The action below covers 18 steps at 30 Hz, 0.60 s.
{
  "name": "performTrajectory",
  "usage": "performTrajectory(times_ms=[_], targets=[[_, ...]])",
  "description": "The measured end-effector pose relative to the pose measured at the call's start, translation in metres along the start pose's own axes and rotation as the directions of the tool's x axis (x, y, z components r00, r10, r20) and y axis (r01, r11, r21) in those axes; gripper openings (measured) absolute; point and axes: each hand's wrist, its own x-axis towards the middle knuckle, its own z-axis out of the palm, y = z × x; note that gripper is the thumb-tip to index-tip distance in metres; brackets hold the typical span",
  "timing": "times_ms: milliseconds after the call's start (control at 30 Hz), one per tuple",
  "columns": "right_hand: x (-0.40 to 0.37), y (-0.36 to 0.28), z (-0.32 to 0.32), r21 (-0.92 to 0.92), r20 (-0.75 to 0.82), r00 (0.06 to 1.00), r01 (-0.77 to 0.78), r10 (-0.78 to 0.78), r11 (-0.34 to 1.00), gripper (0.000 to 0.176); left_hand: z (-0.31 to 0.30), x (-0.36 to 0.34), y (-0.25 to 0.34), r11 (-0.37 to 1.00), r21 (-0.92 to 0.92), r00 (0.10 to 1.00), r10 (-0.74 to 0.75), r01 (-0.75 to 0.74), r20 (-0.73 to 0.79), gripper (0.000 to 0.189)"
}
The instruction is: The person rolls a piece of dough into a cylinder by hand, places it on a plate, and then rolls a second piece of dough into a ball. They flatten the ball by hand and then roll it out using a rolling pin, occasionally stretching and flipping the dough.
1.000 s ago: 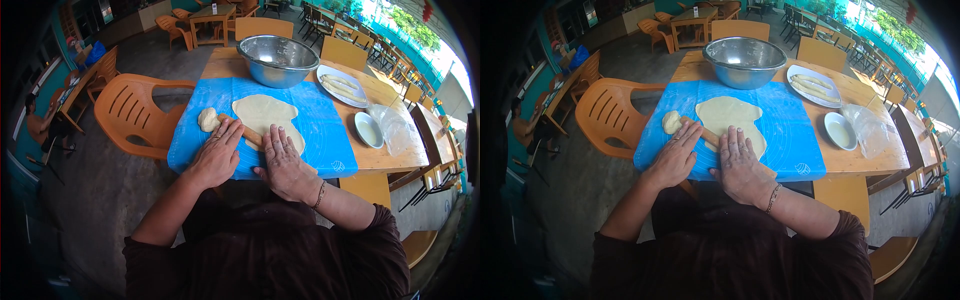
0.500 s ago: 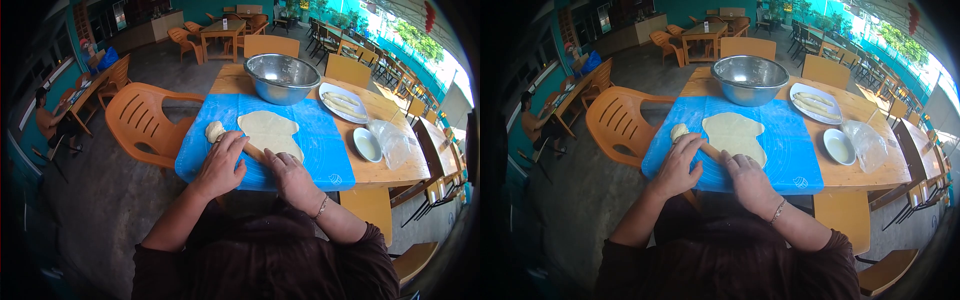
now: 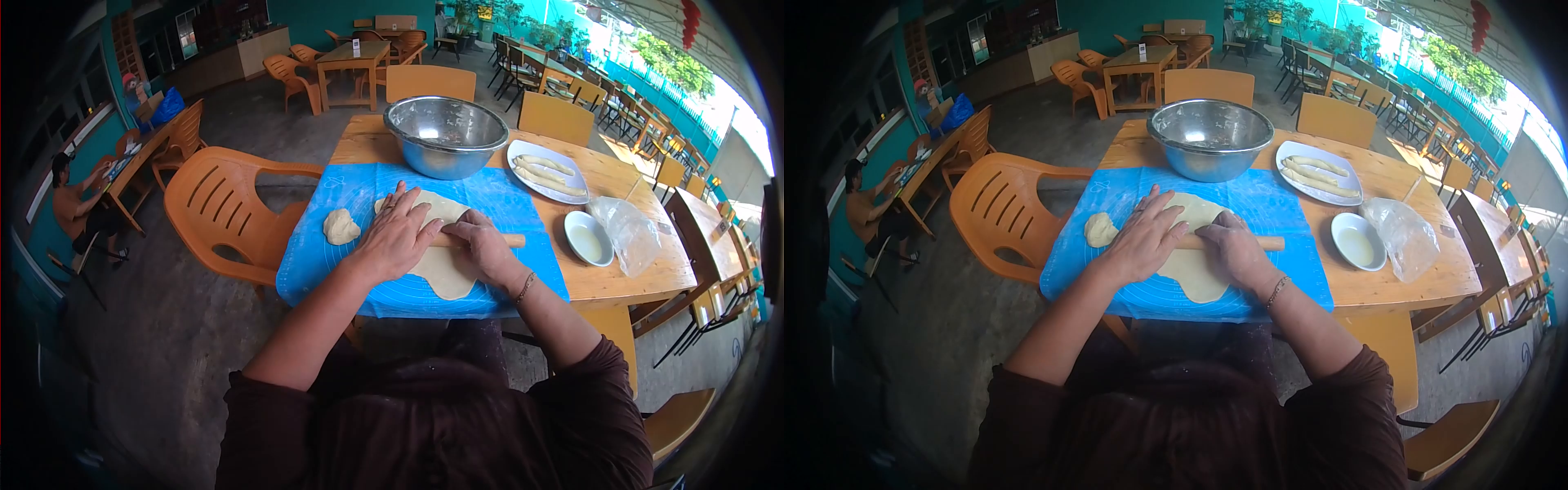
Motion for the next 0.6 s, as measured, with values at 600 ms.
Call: performTrajectory(times_ms=[600], targets=[[0.03, 0.006, 0.009, -0.499, 0.19, 0.948, -0.131, 0.255, 0.857, 0.068, 0.024, 0.025, -0.008, 0.972, 0.159, 0.934, -0.213, 0.172, 0.287, 0.071]])
